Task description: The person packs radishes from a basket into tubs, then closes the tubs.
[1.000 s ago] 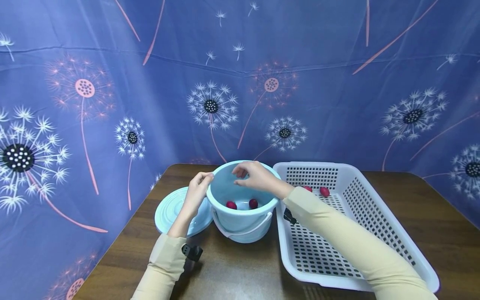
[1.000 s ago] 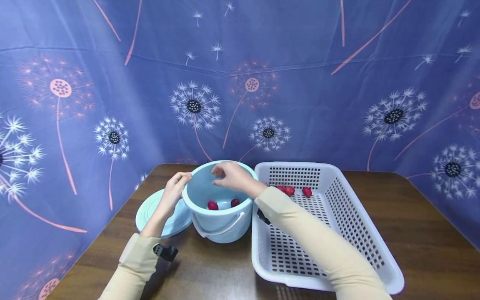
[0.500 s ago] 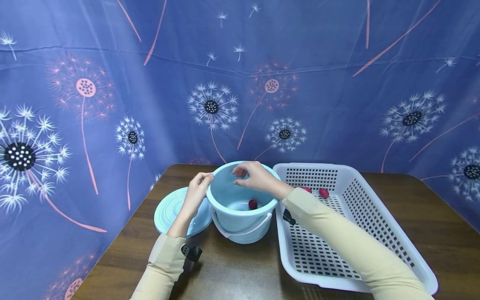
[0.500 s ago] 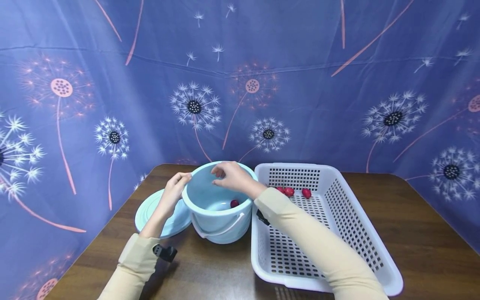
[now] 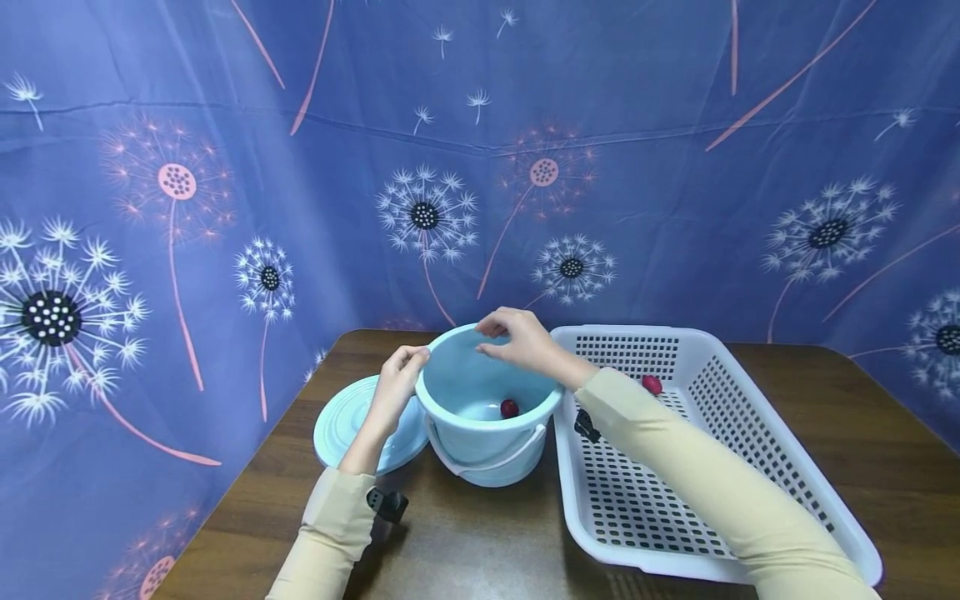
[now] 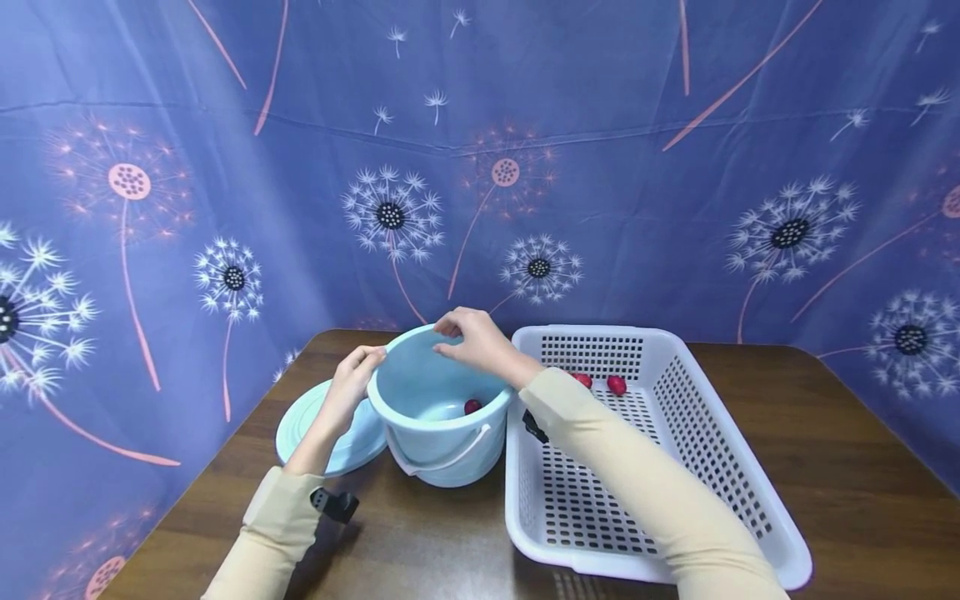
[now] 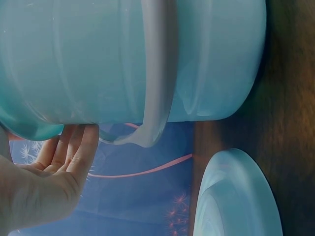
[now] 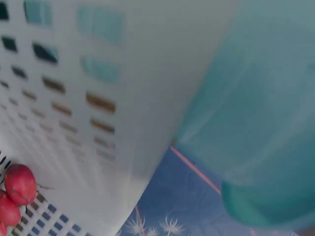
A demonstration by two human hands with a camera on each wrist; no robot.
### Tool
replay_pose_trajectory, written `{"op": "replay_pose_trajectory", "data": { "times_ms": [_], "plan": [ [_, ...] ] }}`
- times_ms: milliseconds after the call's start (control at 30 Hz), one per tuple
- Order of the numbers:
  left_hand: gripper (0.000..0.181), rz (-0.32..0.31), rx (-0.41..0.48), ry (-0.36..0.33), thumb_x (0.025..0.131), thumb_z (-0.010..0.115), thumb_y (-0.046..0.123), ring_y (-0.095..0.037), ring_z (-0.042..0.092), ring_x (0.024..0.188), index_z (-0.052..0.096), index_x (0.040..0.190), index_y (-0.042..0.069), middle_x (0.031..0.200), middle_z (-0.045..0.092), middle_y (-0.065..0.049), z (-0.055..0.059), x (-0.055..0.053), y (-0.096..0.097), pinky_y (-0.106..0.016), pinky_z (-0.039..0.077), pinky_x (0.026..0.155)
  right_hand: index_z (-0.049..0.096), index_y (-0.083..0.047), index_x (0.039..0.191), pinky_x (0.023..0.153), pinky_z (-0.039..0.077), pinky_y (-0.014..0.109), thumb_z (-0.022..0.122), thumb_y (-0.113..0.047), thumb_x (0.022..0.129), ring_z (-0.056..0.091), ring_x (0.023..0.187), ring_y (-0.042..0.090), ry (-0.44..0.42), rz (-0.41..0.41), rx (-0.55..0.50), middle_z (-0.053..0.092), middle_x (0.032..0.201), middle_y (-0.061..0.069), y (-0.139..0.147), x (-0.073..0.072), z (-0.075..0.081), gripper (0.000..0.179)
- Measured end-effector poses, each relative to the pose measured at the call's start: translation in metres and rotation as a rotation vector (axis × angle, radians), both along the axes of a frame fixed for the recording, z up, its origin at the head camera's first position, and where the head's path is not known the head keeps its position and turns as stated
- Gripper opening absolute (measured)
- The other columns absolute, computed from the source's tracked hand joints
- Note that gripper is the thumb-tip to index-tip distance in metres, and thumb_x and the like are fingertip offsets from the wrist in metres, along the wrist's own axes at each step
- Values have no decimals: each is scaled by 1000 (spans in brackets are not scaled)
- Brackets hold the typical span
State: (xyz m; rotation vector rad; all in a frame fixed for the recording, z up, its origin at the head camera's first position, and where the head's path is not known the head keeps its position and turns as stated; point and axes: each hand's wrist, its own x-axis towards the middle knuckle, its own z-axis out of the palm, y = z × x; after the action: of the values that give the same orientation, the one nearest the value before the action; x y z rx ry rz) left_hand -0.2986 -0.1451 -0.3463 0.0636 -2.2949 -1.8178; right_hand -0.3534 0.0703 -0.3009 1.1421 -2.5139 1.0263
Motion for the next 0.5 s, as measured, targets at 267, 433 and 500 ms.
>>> {"op": "replay_pose_trajectory", "data": {
  "times_ms": [267, 433, 500],
  "plan": [
    [36, -9, 4, 1, 96, 50, 31, -26, 56, 107, 58, 116, 3, 112, 59, -16, 0, -1, 1, -32, 52, 81, 66, -3, 110, 87, 50, 39, 71, -18, 84, 59, 98, 26, -9, -69, 17, 62, 106, 13, 27, -5, 6, 31],
    [36, -20, 10, 1, 96, 49, 32, -26, 56, 105, 57, 116, 3, 113, 59, -17, 0, 0, -1, -34, 53, 82, 67, -5, 109, 85, 51, 37, 69, -21, 86, 59, 96, 24, 11, -145, 42, 61, 103, 11, 48, -8, 6, 29],
    [37, -22, 10, -1, 96, 49, 32, -25, 57, 104, 57, 117, 3, 113, 58, -17, 0, 1, -1, -33, 53, 81, 67, -5, 108, 86, 51, 38, 67, -21, 87, 60, 95, 25, 23, -166, 49, 61, 102, 11, 57, -9, 4, 27]
  ]
}}
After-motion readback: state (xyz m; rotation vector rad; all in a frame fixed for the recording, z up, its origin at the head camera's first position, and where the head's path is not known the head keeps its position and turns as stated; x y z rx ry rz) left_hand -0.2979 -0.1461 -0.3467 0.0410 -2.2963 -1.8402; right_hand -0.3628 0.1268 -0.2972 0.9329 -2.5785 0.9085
